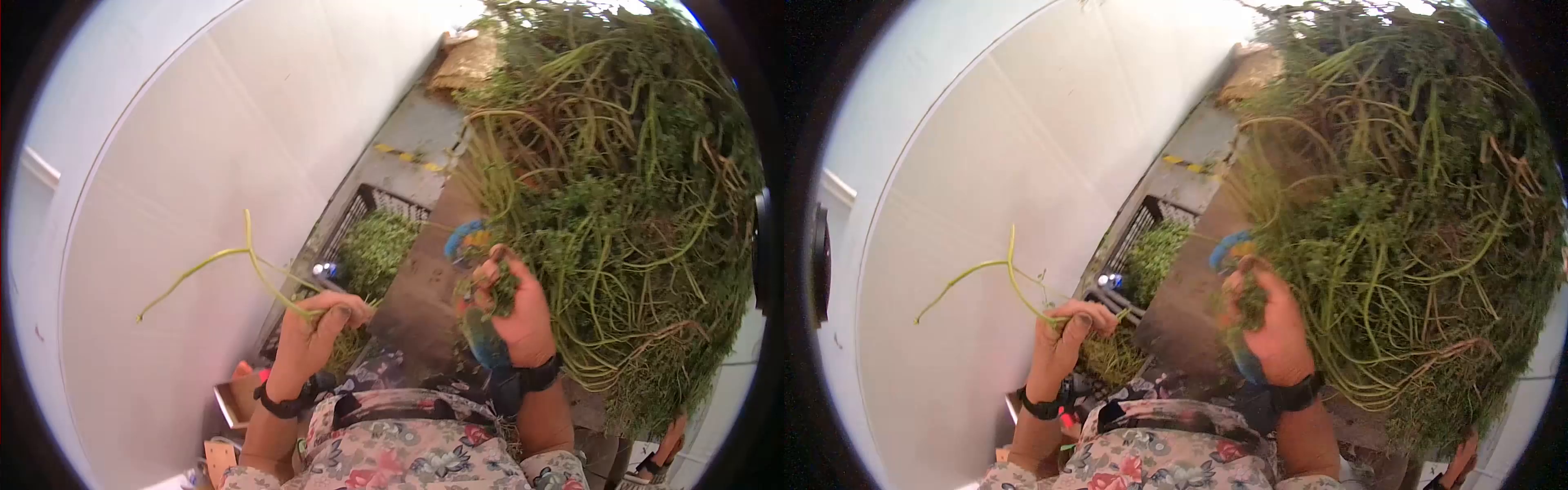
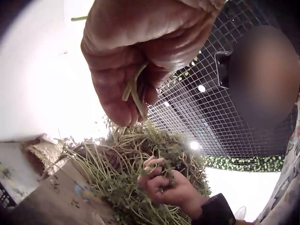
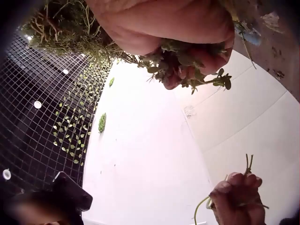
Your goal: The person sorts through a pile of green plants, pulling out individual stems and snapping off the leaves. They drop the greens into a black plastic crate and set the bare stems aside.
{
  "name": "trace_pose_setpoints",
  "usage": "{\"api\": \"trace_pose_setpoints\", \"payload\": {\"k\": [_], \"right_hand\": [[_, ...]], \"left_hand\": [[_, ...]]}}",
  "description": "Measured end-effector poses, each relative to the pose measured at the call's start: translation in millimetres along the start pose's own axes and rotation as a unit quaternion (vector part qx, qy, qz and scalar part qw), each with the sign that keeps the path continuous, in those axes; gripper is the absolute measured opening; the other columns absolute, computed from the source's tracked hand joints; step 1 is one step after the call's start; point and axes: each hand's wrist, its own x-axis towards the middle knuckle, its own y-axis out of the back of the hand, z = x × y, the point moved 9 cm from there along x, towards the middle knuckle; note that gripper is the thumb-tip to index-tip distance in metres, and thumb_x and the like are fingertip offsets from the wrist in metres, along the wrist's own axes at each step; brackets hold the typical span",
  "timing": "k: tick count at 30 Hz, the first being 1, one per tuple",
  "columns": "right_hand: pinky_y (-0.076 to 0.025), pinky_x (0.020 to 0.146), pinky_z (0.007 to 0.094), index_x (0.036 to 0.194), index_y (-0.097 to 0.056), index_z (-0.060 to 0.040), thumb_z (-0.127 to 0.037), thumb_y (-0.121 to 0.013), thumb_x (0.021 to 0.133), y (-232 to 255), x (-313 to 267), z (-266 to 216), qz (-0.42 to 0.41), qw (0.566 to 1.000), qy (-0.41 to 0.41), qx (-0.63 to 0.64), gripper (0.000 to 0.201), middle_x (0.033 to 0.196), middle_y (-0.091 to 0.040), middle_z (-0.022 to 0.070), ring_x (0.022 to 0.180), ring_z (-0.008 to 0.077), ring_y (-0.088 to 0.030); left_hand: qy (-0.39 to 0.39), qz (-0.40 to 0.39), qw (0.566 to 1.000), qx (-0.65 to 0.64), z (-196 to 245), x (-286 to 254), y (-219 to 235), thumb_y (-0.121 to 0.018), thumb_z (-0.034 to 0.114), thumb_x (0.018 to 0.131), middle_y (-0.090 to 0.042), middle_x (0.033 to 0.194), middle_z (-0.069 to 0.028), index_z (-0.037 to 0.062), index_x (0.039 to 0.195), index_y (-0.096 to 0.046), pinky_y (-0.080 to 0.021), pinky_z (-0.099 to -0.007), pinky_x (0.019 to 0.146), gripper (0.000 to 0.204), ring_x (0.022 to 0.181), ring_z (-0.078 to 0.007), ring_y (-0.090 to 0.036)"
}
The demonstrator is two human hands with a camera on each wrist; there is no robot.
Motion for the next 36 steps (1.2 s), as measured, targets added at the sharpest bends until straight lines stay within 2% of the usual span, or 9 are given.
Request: {"api": "trace_pose_setpoints", "payload": {"k": [10,21,23,25,26,29,33,35,36], "right_hand": [[-0.037,0.053,0.0288,0.102,-0.052,-0.0096,-0.021,-0.044,0.093,-33,44,37,0.005,0.998,-0.068,-0.007,0.017,0.081,-0.055,0.0026,0.077,0.0154,-0.051],[-0.046,0.064,0.0318,0.105,-0.054,-0.0039,-0.014,-0.048,0.088,-89,129,31,-0.031,0.975,0.067,-0.211,0.021,0.094,-0.061,0.0069,0.077,0.0180,-0.057],[-0.044,0.080,0.0324,0.115,-0.050,0.0012,-0.019,-0.052,0.088,-115,129,22,-0.150,0.798,0.261,-0.522,0.034,0.106,-0.056,0.0089,0.095,0.0199,-0.054],[-0.041,0.089,0.0334,0.123,-0.048,-0.0006,-0.024,-0.054,0.089,-98,150,28,-0.050,0.849,0.177,-0.495,0.042,0.118,-0.054,0.0098,0.108,0.0201,-0.052],[-0.040,0.087,0.0298,0.118,-0.050,-0.0007,-0.022,-0.056,0.085,-86,176,29,-0.093,0.835,0.205,-0.502,0.039,0.106,-0.054,0.0078,0.104,0.0191,-0.050],[-0.036,0.096,0.0375,0.130,-0.043,-0.0007,-0.028,-0.054,0.089,-109,130,43,-0.140,0.891,0.046,-0.429,0.050,0.132,-0.042,0.0108,0.116,0.0242,-0.047],[-0.041,0.093,0.0366,0.123,-0.048,-0.0024,-0.027,-0.050,0.093,-151,53,56,-0.350,0.526,0.374,-0.679,0.039,0.119,-0.053,0.0084,0.111,0.0206,-0.050],[-0.042,0.093,0.0338,0.119,-0.050,-0.0026,-0.024,-0.047,0.094,-146,46,66,-0.370,0.656,0.237,-0.613,0.033,0.117,-0.054,0.0069,0.110,0.0173,-0.050],[-0.041,0.093,0.0318,0.118,-0.050,-0.0023,-0.021,-0.046,0.094,-141,42,73,-0.363,0.788,0.071,-0.493,0.031,0.119,-0.053,0.0070,0.110,0.0161,-0.049]], "left_hand": [[0.016,0.126,0.992,0.016,-6,-47,61,-0.053,0.029,0.091,-0.064,0.083,-0.0092,-0.0030,0.085,-0.059,-0.048,-0.0250,0.066,0.034,0.071,-0.0123,-0.056],[0.029,0.180,0.983,0.008,-20,-81,94,-0.053,0.032,0.091,-0.064,0.081,-0.0073,-0.0015,0.085,-0.060,-0.047,-0.0251,0.065,0.035,0.070,-0.0109,-0.056],[0.046,0.162,0.986,0.001,-26,-80,90,-0.053,0.032,0.091,-0.064,0.081,-0.0066,-0.0016,0.085,-0.061,-0.046,-0.0249,0.065,0.035,0.070,-0.0103,-0.056],[0.053,0.135,0.989,-0.001,-28,-76,84,-0.053,0.031,0.091,-0.064,0.080,-0.0057,-0.0016,0.085,-0.062,-0.046,-0.0247,0.065,0.034,0.070,-0.0099,-0.055],[0.054,0.117,0.992,-0.002,-29,-74,79,-0.053,0.030,0.091,-0.063,0.079,-0.0052,-0.0016,0.085,-0.062,-0.046,-0.0247,0.064,0.034,0.070,-0.0097,-0.055],[0.102,0.018,0.994,0.044,-38,-66,60,-0.055,0.020,0.089,-0.064,0.078,-0.0059,0.0004,0.086,-0.062,-0.046,-0.0244,0.063,0.021,0.066,-0.0124,-0.057],[0.112,-0.148,0.978,0.091,-34,-45,4,-0.053,0.013,0.086,-0.063,0.078,-0.0094,0.0020,0.087,-0.061,-0.047,-0.0291,0.064,0.014,0.068,-0.0217,-0.061],[0.068,-0.247,0.958,0.129,-31,-34,-25,-0.051,0.013,0.088,-0.065,0.079,-0.0095,0.0014,0.089,-0.063,-0.048,-0.0304,0.067,0.017,0.073,-0.0217,-0.062],[0.047,-0.277,0.947,0.155,-27,-29,-35,-0.050,0.018,0.089,-0.064,0.078,-0.0105,0.0015,0.088,-0.062,-0.048,-0.0318,0.066,0.021,0.072,-0.0254,-0.061]]}}
